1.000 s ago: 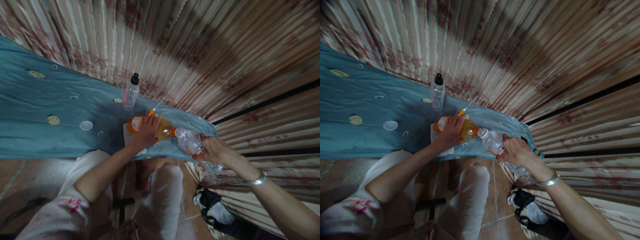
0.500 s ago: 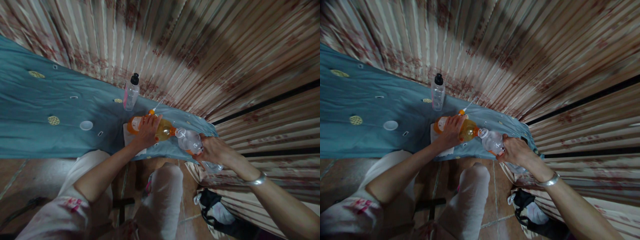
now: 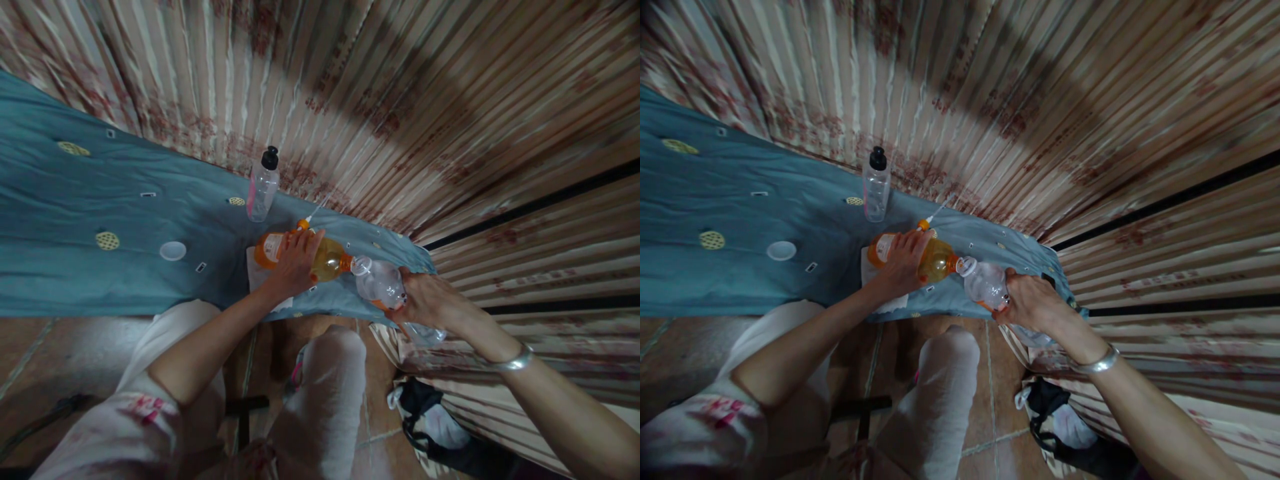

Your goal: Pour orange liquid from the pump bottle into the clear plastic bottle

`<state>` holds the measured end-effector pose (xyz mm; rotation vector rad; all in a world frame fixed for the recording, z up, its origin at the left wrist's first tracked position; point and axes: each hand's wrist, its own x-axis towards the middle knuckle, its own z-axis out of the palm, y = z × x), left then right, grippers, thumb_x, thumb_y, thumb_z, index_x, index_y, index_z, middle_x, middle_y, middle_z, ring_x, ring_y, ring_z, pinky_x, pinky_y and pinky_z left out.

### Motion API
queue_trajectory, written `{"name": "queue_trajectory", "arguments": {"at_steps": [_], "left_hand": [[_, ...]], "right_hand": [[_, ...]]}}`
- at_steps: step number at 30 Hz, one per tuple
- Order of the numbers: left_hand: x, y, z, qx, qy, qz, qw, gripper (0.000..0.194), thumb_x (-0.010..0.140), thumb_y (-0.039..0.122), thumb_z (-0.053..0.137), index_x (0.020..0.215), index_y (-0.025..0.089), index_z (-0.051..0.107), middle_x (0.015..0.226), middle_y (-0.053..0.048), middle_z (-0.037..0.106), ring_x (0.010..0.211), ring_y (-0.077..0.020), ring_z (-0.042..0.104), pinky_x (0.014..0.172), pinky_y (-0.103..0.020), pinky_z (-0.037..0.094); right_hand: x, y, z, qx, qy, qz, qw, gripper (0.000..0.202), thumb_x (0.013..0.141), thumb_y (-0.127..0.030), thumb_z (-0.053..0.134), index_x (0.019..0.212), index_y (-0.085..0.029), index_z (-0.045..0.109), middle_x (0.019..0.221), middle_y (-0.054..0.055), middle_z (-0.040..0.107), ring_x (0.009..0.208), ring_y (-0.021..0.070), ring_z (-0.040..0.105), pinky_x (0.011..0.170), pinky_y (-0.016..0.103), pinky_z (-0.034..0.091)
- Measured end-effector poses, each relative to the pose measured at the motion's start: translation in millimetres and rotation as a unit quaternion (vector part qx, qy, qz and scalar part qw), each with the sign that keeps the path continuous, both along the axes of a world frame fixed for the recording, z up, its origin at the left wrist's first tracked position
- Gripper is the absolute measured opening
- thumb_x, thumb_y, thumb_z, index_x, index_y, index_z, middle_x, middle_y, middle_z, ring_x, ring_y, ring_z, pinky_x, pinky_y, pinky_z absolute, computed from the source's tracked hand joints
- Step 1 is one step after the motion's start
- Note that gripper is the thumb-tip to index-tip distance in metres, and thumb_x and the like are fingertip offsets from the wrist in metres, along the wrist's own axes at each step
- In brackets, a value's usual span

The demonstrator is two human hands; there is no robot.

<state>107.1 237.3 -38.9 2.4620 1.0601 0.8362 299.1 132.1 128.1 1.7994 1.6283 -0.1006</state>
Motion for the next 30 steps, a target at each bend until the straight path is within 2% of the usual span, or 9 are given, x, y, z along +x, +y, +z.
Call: {"name": "queue_trajectory", "arguments": {"at_steps": [12,21,26,30], "left_hand": [[-0.3,-0.9,0.3,0.0,-0.002,0.003,1.0,0.09,0.066,0.019,0.067,0.145,0.014,0.024,0.142,-0.018,0.044,0.134,-0.0342,0.038,0.113,-0.054,0.025],[0.6,-0.7,0.5,-0.001,0.001,0.005,1.0,0.089,0.065,0.019,0.065,0.145,0.014,0.025,0.143,-0.018,0.043,0.135,-0.0343,0.037,0.113,-0.054,0.026],[-0.3,-1.0,0.9,-0.002,0.003,0.005,1.0,0.088,0.066,0.02,0.065,0.145,0.015,0.025,0.142,-0.017,0.043,0.134,-0.0335,0.037,0.114,-0.053,0.025],[-0.5,-1.0,1.0,0.002,0.0,0.002,1.0,0.088,0.066,0.02,0.066,0.145,0.013,0.026,0.142,-0.018,0.044,0.134,-0.0341,0.038,0.113,-0.053,0.025]], "right_hand": [[1.2,0.2,-0.5,0.001,0.002,-0.001,1.0,0.046,0.073,-0.044,0.063,0.104,-0.011,0.056,0.089,0.016,0.073,0.086,0.0326,0.071,0.062,0.032,0.044],[2.3,-0.6,-0.7,0.008,0.007,0.001,1.0,0.043,0.075,-0.047,0.061,0.101,-0.013,0.057,0.088,0.016,0.073,0.083,0.0296,0.071,0.06,0.03,0.043],[1.8,-0.4,-1.2,0.01,-0.005,0.001,1.0,0.047,0.072,-0.045,0.064,0.103,-0.01,0.057,0.088,0.018,0.072,0.084,0.0334,0.071,0.06,0.032,0.044],[0.2,-0.3,0.4,0.003,0.001,-0.001,1.0,0.042,0.073,-0.043,0.064,0.099,-0.011,0.059,0.084,0.016,0.073,0.079,0.0308,0.071,0.058,0.031,0.042]]}}
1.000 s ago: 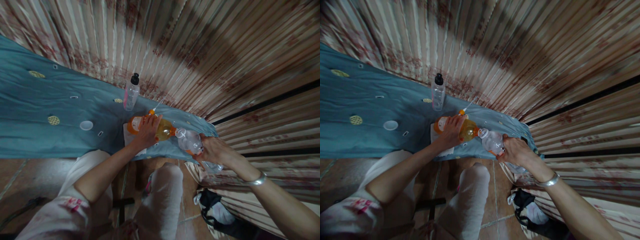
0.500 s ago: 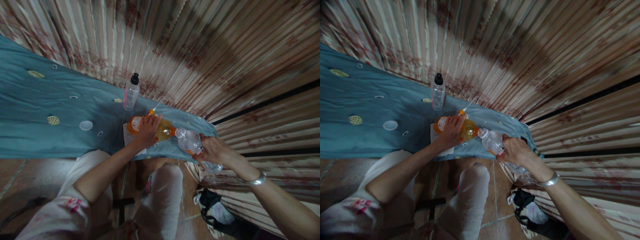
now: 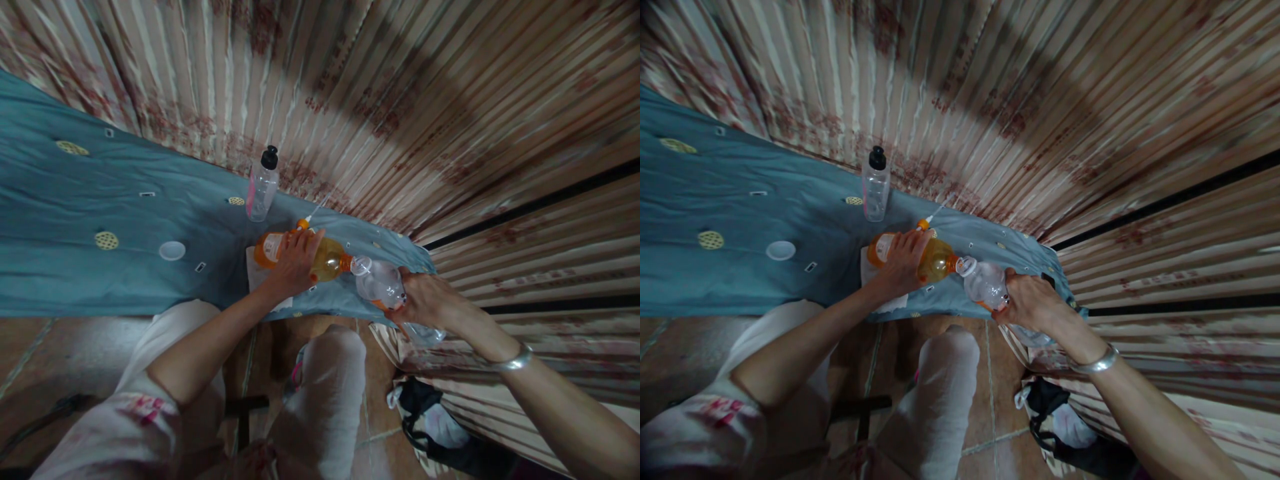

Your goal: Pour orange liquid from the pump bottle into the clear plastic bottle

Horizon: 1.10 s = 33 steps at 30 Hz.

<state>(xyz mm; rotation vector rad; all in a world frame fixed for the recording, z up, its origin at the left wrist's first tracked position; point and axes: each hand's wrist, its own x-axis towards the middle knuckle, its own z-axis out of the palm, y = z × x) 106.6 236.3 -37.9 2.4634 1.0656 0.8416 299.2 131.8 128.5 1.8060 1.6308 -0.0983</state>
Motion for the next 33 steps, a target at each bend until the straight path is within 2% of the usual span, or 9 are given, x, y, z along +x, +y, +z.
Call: {"name": "queue_trajectory", "arguments": {"at_steps": [7,13,19,26,33], "left_hand": [[-0.1,0.6,1.5,-0.005,0.009,0.001,1.0,0.089,0.066,0.02,0.067,0.144,0.012,0.027,0.141,-0.018,0.044,0.133,-0.034,0.038,0.113,-0.053,0.026],[0.3,0.3,1.9,-0.003,0.006,0.0,1.0,0.085,0.068,0.02,0.065,0.144,0.011,0.027,0.14,-0.018,0.044,0.133,-0.0339,0.039,0.113,-0.053,0.026],[0.8,0.6,0.4,-0.003,0.005,0.002,1.0,0.085,0.068,0.021,0.065,0.144,0.013,0.026,0.141,-0.017,0.044,0.133,-0.0333,0.039,0.113,-0.052,0.026],[0.3,0.1,-0.4,0.008,-0.005,0.002,1.0,0.086,0.067,0.021,0.066,0.144,0.011,0.029,0.14,-0.018,0.045,0.133,-0.0342,0.039,0.113,-0.053,0.026],[0.4,0.1,-0.6,0.003,-0.003,0.001,1.0,0.089,0.066,0.02,0.068,0.144,0.011,0.027,0.14,-0.018,0.045,0.133,-0.0347,0.038,0.113,-0.055,0.026]], "right_hand": [[-0.8,0.4,0.3,-0.005,-0.009,-0.001,1.0,0.047,0.074,-0.047,0.063,0.104,-0.011,0.058,0.088,0.016,0.073,0.085,0.0303,0.071,0.061,0.031,0.042],[-3.0,1.1,2.3,-0.008,-0.015,-0.004,1.0,0.047,0.074,-0.044,0.063,0.105,-0.009,0.057,0.088,0.018,0.072,0.083,0.0314,0.071,0.06,0.031,0.042],[-2.7,1.5,2.0,-0.008,-0.005,-0.01,1.0,0.044,0.072,-0.042,0.065,0.103,-0.01,0.059,0.087,0.017,0.072,0.078,0.0287,0.07,0.058,0.03,0.042],[-2.5,0.8,1.5,0.001,0.0,0.002,1.0,0.043,0.073,-0.042,0.065,0.103,-0.012,0.06,0.087,0.014,0.072,0.082,0.0276,0.07,0.06,0.028,0.043],[-4.1,1.3,2.8,-0.009,-0.012,-0.008,1.0,0.051,0.073,-0.045,0.065,0.107,-0.009,0.056,0.091,0.018,0.072,0.087,0.0329,0.07,0.06,0.032,0.043]]}}
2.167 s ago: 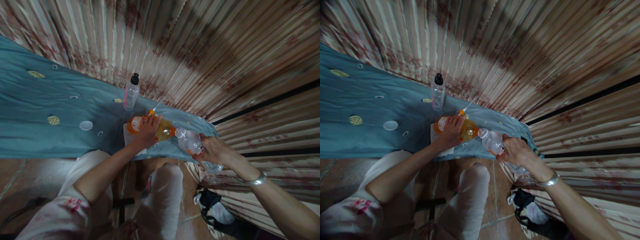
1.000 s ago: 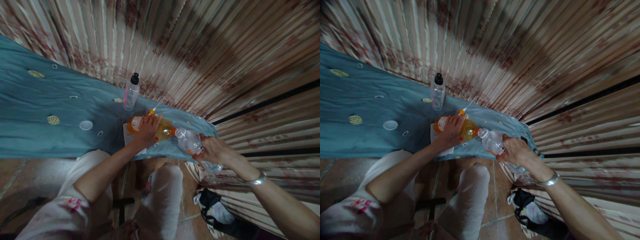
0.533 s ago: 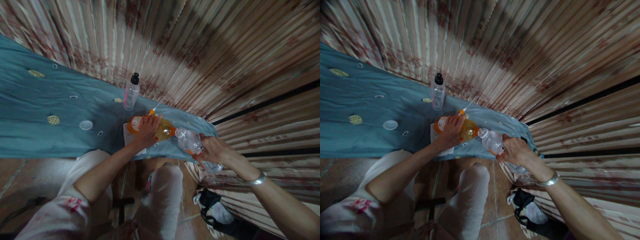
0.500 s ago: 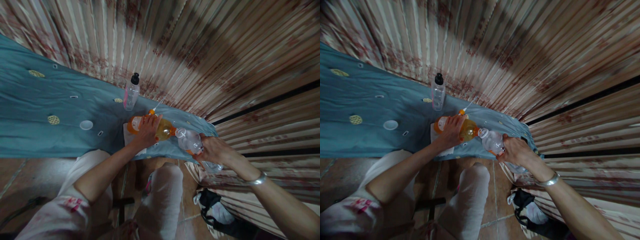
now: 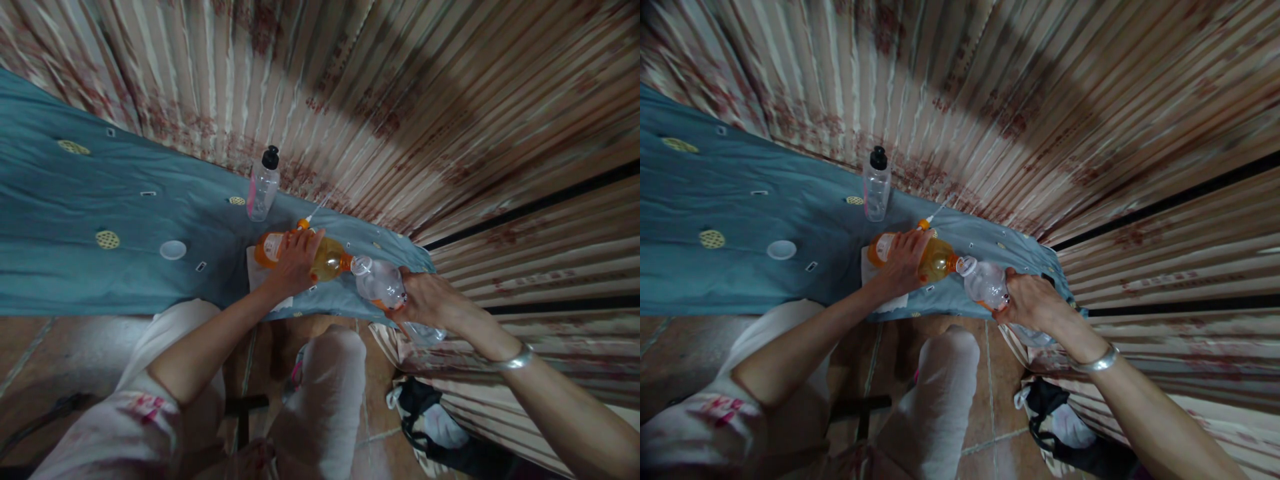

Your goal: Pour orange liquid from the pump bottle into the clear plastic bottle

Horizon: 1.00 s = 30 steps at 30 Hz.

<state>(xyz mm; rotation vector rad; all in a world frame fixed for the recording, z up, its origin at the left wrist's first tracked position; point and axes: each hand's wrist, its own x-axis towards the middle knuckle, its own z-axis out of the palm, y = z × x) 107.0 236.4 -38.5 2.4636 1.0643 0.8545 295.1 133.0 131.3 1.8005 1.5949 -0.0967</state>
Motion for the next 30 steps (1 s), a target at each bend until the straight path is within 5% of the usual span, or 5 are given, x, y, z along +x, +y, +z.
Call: {"name": "queue_trajectory", "arguments": {"at_steps": [30], "left_hand": [[0.1,-0.1,-0.3,-0.002,0.002,0.003,1.0,0.088,0.066,0.02,0.066,0.144,0.013,0.026,0.141,-0.018,0.044,0.133,-0.0339,0.038,0.113,-0.053,0.026]], "right_hand": [[0.2,0.1,1.0,-0.004,0.008,0.003,1.0,0.046,0.075,-0.045,0.062,0.104,-0.01,0.058,0.091,0.017,0.073,0.086,0.0309,0.071,0.06,0.031,0.043]]}}
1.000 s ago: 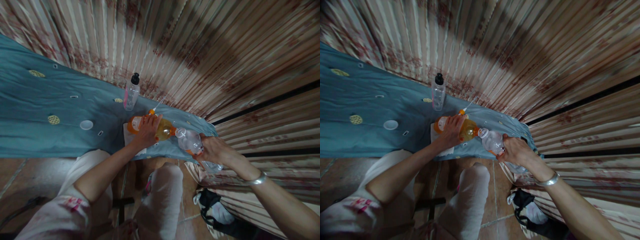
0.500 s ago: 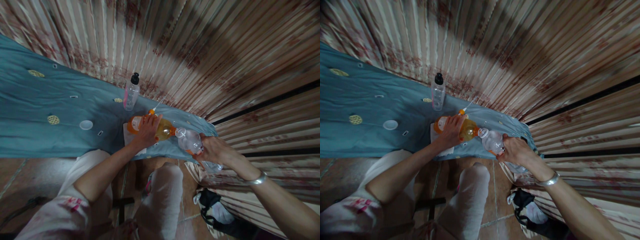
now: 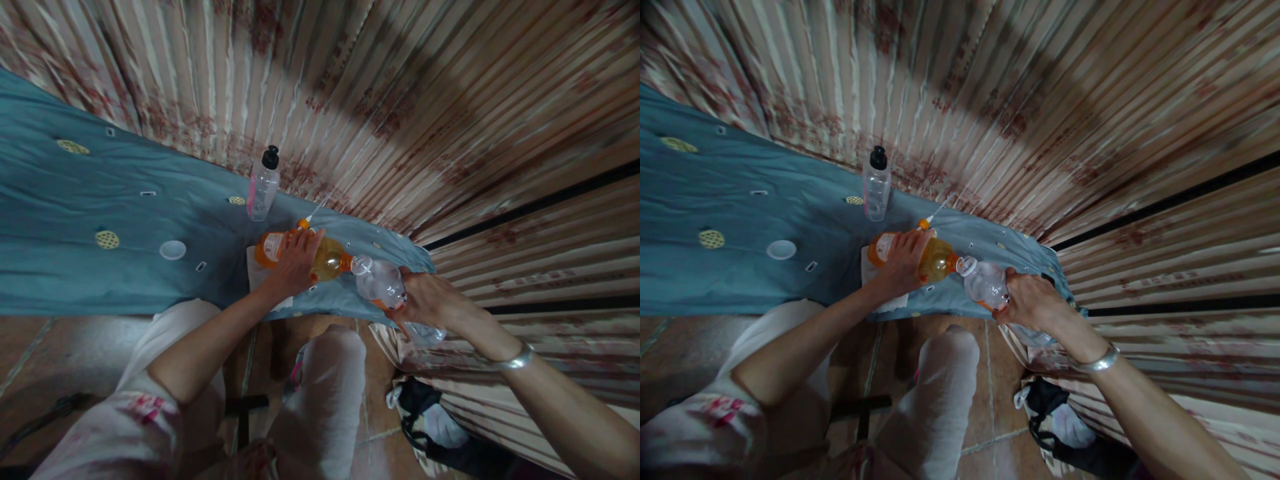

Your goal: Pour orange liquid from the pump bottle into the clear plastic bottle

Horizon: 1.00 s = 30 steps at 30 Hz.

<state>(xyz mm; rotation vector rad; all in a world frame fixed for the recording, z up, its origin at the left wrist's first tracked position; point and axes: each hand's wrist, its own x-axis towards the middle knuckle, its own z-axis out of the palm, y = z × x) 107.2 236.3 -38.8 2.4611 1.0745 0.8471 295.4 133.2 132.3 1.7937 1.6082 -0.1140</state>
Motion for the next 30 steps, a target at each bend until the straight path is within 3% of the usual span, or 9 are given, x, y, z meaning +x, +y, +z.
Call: {"name": "queue_trajectory", "arguments": {"at_steps": [30], "left_hand": [[-1.3,-0.8,1.6,0.0,-0.004,-0.001,1.0,0.087,0.066,0.018,0.065,0.144,0.013,0.026,0.141,-0.018,0.044,0.134,-0.0342,0.038,0.113,-0.053,0.026]], "right_hand": [[1.9,0.1,-0.3,0.013,0.015,0.011,1.0,0.046,0.076,-0.046,0.062,0.105,-0.011,0.058,0.089,0.017,0.072,0.084,0.0299,0.07,0.061,0.03,0.044]]}}
